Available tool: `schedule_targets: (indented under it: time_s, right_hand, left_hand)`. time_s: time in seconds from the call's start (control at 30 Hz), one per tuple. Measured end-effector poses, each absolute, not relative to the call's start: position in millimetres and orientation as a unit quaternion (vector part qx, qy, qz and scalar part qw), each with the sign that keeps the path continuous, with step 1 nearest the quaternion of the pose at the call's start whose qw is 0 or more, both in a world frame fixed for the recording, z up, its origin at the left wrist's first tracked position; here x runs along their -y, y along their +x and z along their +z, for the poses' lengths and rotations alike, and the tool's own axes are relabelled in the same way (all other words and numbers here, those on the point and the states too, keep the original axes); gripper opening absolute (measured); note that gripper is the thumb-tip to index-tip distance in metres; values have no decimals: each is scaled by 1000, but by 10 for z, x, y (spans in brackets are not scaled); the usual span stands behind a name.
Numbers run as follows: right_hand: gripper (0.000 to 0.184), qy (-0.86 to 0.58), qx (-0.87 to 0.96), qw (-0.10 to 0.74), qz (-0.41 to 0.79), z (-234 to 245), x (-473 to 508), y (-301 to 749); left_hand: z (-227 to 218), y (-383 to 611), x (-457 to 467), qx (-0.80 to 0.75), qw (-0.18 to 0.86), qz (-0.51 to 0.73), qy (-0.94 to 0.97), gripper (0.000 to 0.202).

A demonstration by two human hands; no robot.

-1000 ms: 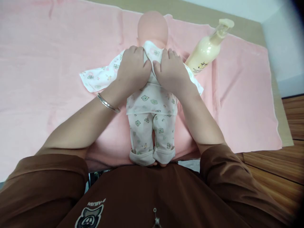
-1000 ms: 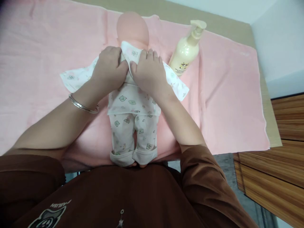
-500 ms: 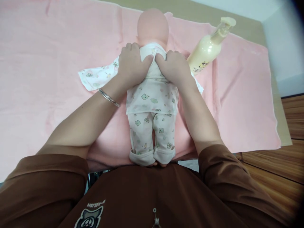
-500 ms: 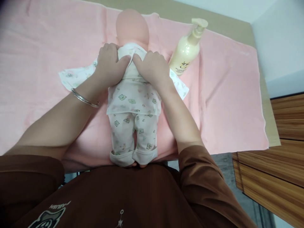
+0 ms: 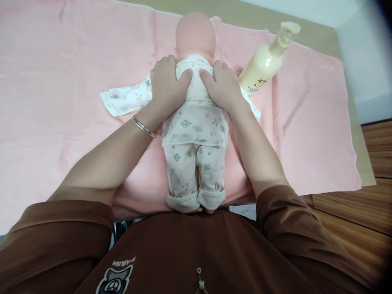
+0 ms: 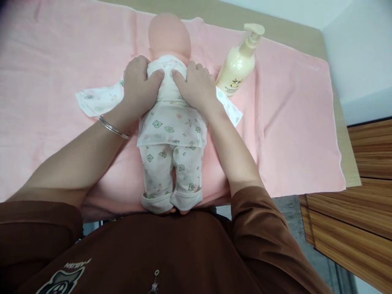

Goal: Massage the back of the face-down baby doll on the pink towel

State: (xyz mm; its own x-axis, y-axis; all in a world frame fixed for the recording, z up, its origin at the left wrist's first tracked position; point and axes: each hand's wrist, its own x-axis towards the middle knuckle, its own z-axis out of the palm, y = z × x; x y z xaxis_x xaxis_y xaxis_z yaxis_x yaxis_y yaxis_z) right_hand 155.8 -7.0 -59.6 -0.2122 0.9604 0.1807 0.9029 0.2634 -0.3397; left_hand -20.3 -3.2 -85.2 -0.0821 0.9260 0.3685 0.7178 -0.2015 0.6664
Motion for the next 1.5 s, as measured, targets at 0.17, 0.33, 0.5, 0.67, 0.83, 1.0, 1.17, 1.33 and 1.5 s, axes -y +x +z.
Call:
schedule_targets:
  time_s: [0.17, 0.33, 0.5, 0.67, 0.83, 1.0, 1.17, 1.33, 1.5]
  right_hand:
    - [37, -621, 760, 181, 62, -569, 118, 1523]
    - [27, -597, 780, 188, 29, -352, 317, 1440]
    - [31, -587, 779, 219, -23, -97, 533, 1331]
    - [44, -618, 757, 205, -40, -318, 553, 1226]
    - [67, -640, 729, 236, -50, -384, 504, 1166]
    - [55, -628, 751, 205, -13, -366, 565, 1119]
    - [46, -617, 766, 178, 18, -277, 650, 1143]
    - [52, -606, 767, 208, -38, -324, 607, 1148]
    - [48, -599, 771, 214, -4, -376, 544, 1221]
  left_hand:
    - [-911, -209, 55, -569, 141, 476, 656, 10]
    - [-985, -237, 33, -541, 122, 507, 660, 8]
    - [-998, -251, 42, -536, 110, 501, 670, 13]
    - [-1042, -249, 21, -523, 82, 507, 680, 17]
    - [-1057, -243, 16, -525, 87, 508, 677, 19]
    - [-1000, -262, 48, -528, 108, 495, 682, 16]
    - [-997, -252, 49, -515, 90, 511, 682, 16]
    - [-1036, -238, 29, -521, 87, 509, 680, 21]
    - [-1012, -244, 72, -524, 104, 513, 672, 21]
